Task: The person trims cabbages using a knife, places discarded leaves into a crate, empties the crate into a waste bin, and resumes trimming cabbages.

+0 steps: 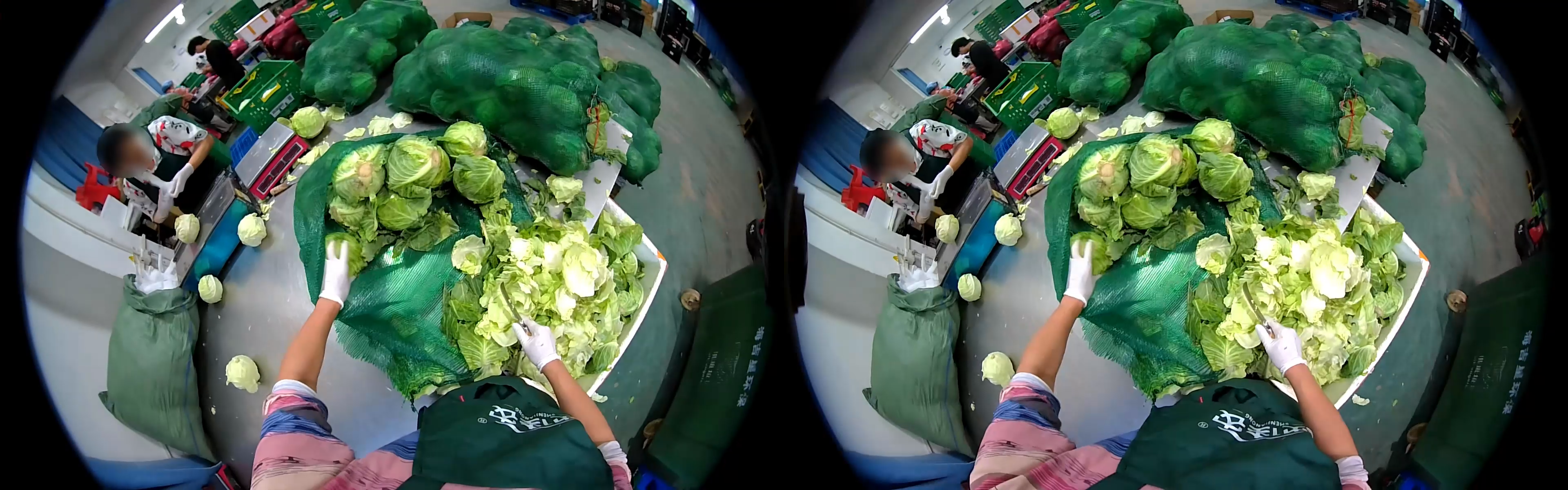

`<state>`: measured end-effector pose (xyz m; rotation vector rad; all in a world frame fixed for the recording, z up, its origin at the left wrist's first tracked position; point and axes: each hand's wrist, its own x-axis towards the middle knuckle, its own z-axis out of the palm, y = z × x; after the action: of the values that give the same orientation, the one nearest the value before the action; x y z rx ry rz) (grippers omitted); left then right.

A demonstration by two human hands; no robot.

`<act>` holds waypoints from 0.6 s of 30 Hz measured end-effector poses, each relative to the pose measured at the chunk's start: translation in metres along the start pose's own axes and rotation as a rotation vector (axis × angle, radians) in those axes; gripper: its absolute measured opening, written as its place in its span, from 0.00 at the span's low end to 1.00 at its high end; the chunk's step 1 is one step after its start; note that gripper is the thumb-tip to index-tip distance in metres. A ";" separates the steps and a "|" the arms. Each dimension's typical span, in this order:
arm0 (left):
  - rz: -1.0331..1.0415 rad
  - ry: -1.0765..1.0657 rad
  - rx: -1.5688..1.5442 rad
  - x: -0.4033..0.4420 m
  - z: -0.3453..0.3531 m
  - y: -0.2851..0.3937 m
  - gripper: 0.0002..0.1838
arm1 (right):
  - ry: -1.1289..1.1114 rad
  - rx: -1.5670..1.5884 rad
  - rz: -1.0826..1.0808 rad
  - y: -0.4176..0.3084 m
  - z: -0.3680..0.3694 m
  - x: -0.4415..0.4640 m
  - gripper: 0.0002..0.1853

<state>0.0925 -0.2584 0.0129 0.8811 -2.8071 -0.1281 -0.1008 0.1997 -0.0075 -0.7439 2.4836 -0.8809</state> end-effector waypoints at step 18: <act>-0.348 0.158 -0.719 0.025 -0.030 0.015 0.66 | -0.006 -0.002 0.019 -0.007 -0.002 0.006 0.23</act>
<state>0.0704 -0.2609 0.0483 1.0914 -2.1619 -0.9890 -0.1038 0.1923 -0.0024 -0.7215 2.4823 -0.8683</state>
